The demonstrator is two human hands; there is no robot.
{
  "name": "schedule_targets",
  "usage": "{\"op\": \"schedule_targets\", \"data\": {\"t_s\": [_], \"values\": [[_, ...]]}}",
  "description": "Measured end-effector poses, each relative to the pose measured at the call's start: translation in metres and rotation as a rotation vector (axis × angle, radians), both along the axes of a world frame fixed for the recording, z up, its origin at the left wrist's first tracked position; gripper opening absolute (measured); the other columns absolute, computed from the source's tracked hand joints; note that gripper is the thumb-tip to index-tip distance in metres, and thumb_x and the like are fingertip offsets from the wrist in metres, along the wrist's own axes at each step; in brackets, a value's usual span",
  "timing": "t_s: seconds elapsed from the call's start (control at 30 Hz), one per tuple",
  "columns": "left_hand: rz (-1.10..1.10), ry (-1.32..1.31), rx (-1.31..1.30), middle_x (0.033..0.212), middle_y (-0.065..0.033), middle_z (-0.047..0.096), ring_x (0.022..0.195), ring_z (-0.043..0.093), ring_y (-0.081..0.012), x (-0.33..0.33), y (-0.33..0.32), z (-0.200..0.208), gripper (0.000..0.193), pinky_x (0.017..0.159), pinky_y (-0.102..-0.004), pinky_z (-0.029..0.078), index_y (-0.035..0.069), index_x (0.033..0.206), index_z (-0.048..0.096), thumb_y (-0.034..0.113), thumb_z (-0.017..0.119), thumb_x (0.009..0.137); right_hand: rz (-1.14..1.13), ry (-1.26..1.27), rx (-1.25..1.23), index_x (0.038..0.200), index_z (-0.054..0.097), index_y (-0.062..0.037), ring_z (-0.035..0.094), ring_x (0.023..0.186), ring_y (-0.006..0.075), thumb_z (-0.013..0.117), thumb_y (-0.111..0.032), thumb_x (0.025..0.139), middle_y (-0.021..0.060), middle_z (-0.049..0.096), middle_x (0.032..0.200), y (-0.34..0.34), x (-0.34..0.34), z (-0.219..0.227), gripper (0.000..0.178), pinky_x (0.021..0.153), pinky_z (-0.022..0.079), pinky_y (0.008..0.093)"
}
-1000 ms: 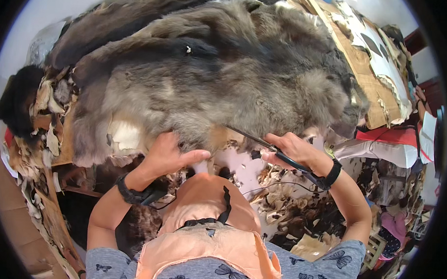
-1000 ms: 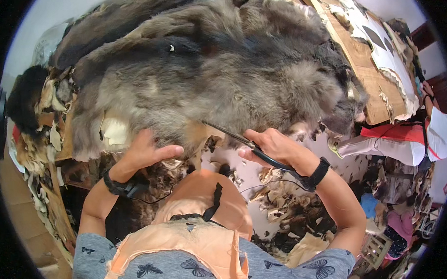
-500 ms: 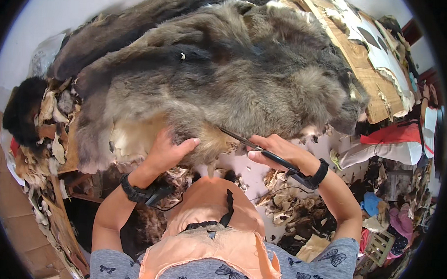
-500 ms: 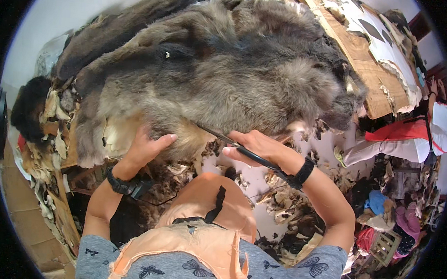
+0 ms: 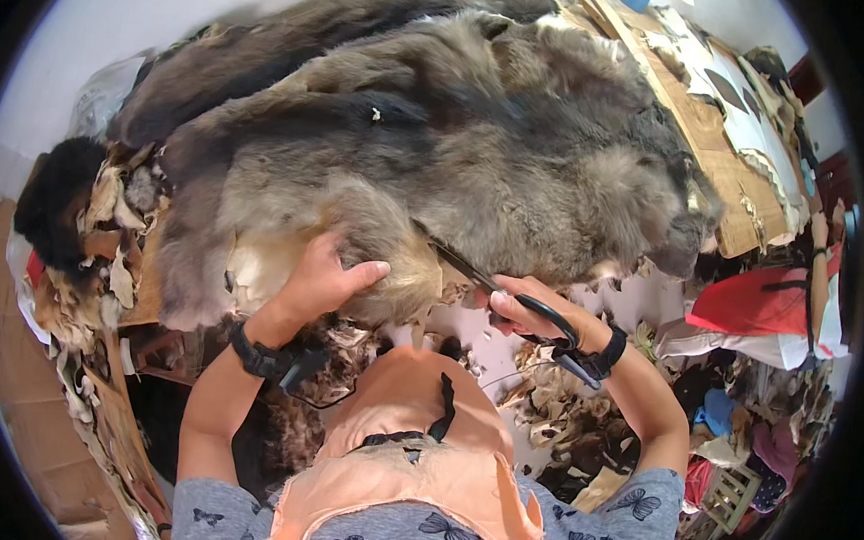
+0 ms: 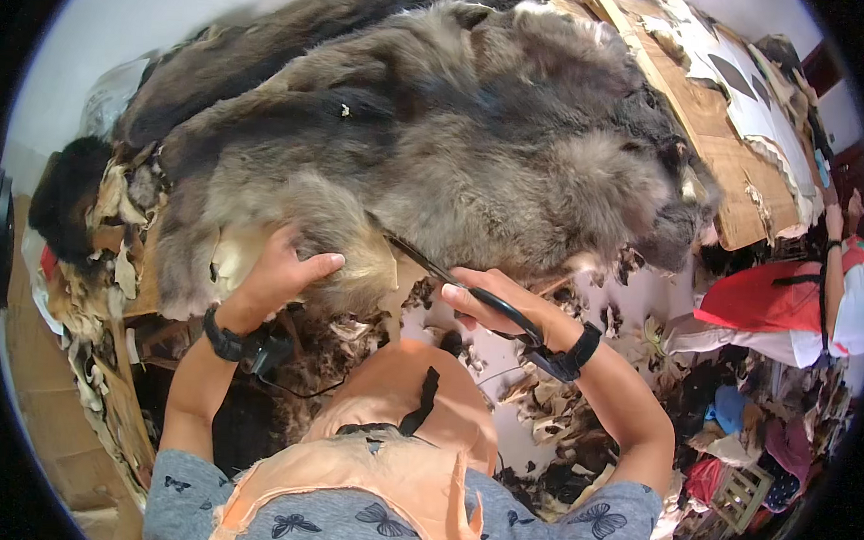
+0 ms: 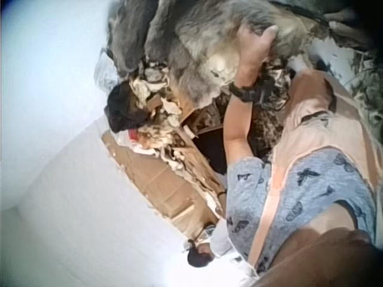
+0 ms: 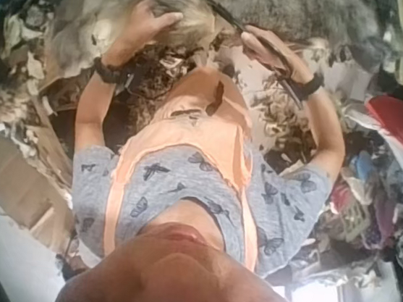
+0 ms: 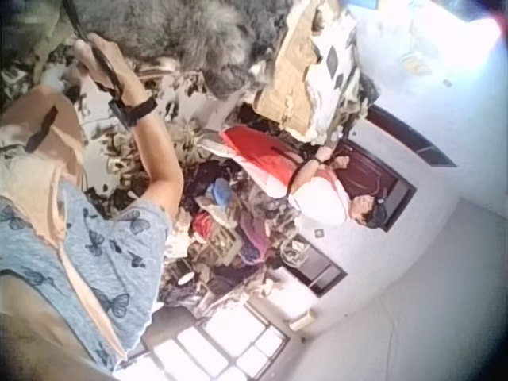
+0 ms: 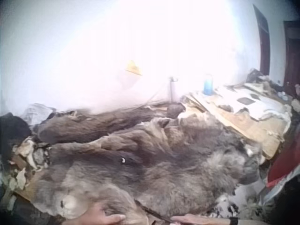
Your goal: The person is trimming and cutting pieces of animal pelt with scissors at a workshop table.
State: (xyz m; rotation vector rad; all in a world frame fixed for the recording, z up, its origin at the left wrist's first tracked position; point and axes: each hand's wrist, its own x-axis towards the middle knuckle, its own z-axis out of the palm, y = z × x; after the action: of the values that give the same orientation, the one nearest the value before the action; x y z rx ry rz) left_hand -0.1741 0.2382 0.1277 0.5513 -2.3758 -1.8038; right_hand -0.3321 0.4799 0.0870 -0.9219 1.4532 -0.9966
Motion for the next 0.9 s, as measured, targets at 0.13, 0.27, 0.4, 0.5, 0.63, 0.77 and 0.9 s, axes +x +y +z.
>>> {"op": "schedule_targets", "data": {"t_s": [0.13, 0.27, 0.4, 0.5, 0.63, 0.77, 0.9], "values": [[-0.01, -0.134, 0.283, 0.107, -0.0062, 0.055, 0.096, 0.052, -0.0149, -0.005, -0.013, 0.013, 0.049, 0.086, -0.0279, 0.042, -0.003, 0.117, 0.047, 0.005, 0.067, 0.073, 0.066, 0.286, 0.049, 0.086, 0.052, -0.0032, 0.054, 0.052, 0.0155, 0.04, -0.044, 0.089, 0.0047, 0.052, 0.053, 0.001, -0.004, -0.003, 0.042, 0.051, 0.042, 0.0292], [-0.064, -0.205, 0.306, 0.109, -0.0067, 0.055, 0.099, 0.051, -0.0155, -0.005, -0.022, 0.02, 0.053, 0.088, -0.0272, 0.04, -0.003, 0.12, 0.045, 0.007, 0.067, 0.073, 0.068, 0.307, 0.008, 0.09, 0.054, -0.0019, 0.055, 0.054, 0.0165, 0.039, -0.045, 0.089, 0.0053, 0.053, 0.055, -0.007, -0.004, -0.009, 0.045, 0.052, 0.044, 0.0297], [-0.059, -0.226, 0.254, 0.11, -0.0078, 0.054, 0.101, 0.05, -0.0157, -0.006, -0.032, 0.021, 0.055, 0.089, -0.0272, 0.039, -0.004, 0.121, 0.045, 0.008, 0.068, 0.072, 0.066, 0.424, 0.039, 0.084, 0.053, -0.0002, 0.057, 0.054, 0.0241, 0.048, -0.043, 0.086, 0.0113, 0.056, 0.056, -0.016, -0.007, -0.008, 0.044, 0.053, 0.045, 0.0338], [-0.099, -0.234, 0.178, 0.111, -0.0113, 0.054, 0.103, 0.05, -0.0162, 0.005, -0.05, 0.011, 0.058, 0.091, -0.0289, 0.038, -0.006, 0.121, 0.044, 0.013, 0.07, 0.072, 0.081, 0.486, 0.048, 0.076, 0.05, 0.0008, 0.057, 0.052, 0.0309, 0.053, -0.042, 0.083, 0.0158, 0.056, 0.054, -0.017, -0.005, 0.01, 0.044, 0.052, 0.045, 0.0373], [-0.023, -0.261, 0.279, 0.106, -0.0095, 0.056, 0.095, 0.054, -0.0128, 0.017, -0.066, 0.015, 0.057, 0.084, -0.0253, 0.042, -0.007, 0.121, 0.043, 0.011, 0.069, 0.074, 0.084, 0.481, 0.059, 0.079, 0.051, 0.0012, 0.057, 0.053, 0.0339, 0.058, -0.039, 0.081, 0.019, 0.054, 0.054, -0.024, -0.003, 0.028, 0.041, 0.051, 0.043, 0.0396], [-0.016, -0.237, 0.368, 0.099, -0.0077, 0.059, 0.085, 0.057, -0.0098, 0.023, -0.067, 0.015, 0.055, 0.076, -0.0227, 0.045, -0.009, 0.12, 0.042, 0.009, 0.068, 0.075, 0.102, 0.513, 0.055, 0.08, 0.051, 0.0012, 0.056, 0.054, 0.0359, 0.056, -0.04, 0.082, 0.0199, 0.053, 0.054, -0.034, -0.001, 0.028, 0.042, 0.051, 0.042, 0.041], [0.006, -0.241, 0.386, 0.1, -0.0094, 0.059, 0.086, 0.057, -0.0101, 0.03, -0.073, 0.012, 0.059, 0.076, -0.0227, 0.045, -0.011, 0.122, 0.04, 0.011, 0.069, 0.076, 0.102, 0.567, 0.105, 0.083, 0.049, 0.003, 0.058, 0.056, 0.0357, 0.051, -0.04, 0.084, 0.02, 0.055, 0.057, -0.042, 0.006, 0.033, 0.044, 0.052, 0.044, 0.0403]]}}
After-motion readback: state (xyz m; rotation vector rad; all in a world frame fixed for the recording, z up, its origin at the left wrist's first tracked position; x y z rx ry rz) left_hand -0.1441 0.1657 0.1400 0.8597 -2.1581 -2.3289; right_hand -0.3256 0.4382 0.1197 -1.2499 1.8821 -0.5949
